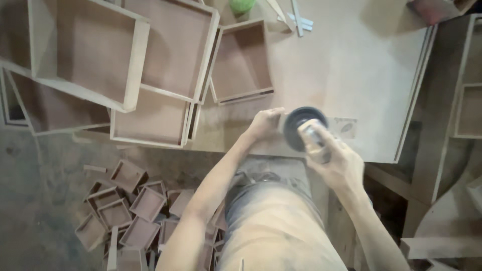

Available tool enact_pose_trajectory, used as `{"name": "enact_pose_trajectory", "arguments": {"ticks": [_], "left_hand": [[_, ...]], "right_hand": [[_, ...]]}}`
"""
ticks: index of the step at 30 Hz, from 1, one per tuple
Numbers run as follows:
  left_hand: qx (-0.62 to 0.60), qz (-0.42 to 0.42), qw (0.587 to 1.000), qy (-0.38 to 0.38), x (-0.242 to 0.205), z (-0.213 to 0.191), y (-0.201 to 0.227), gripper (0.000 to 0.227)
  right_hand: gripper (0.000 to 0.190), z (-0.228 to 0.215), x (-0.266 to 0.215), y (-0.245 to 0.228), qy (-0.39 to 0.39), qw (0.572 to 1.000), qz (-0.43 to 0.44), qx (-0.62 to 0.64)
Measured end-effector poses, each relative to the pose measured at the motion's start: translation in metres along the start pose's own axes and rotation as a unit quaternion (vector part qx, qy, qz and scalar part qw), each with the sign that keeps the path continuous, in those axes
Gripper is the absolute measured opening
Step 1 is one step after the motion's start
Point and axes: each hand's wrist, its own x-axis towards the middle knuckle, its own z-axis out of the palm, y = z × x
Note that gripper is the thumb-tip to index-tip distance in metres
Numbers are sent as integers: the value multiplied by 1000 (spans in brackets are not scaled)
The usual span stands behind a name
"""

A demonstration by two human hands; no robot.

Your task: The person uses an orbital sander to smooth the surfaces and edges of small wooden boxes. They handle each box one at a time, sanding the exterior and interior, then place the finished boxes on a nearby table.

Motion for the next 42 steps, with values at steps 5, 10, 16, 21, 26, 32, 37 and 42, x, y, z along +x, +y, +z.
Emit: {"name": "enact_pose_trajectory", "arguments": {"ticks": [5,10,16,21,26,32,37,42], "left_hand": [[-28,-33,999,-22,-5,8,-6,42],[-15,-31,999,-18,-1,2,-4,38],[-34,-5,999,-12,0,-6,12,44],[-22,-26,999,3,0,-5,12,43],[5,-6,1000,-3,2,2,3,34],[-21,20,999,-21,-1,-5,5,31],[-78,4,997,-24,2,-10,3,35],[-14,-13,999,-26,-2,3,-9,41]], "right_hand": [[84,-11,-4,9,94,991,52,85],[81,2,5,-8,69,994,-19,83],[76,1,14,-15,-5,997,-75,3],[77,-12,13,2,-13,1000,7,18],[81,-17,3,15,107,991,30,81],[77,8,6,3,53,997,-11,57],[78,11,0,8,-19,998,-56,-4],[78,-5,-16,36,-28,999,34,-13]]}}
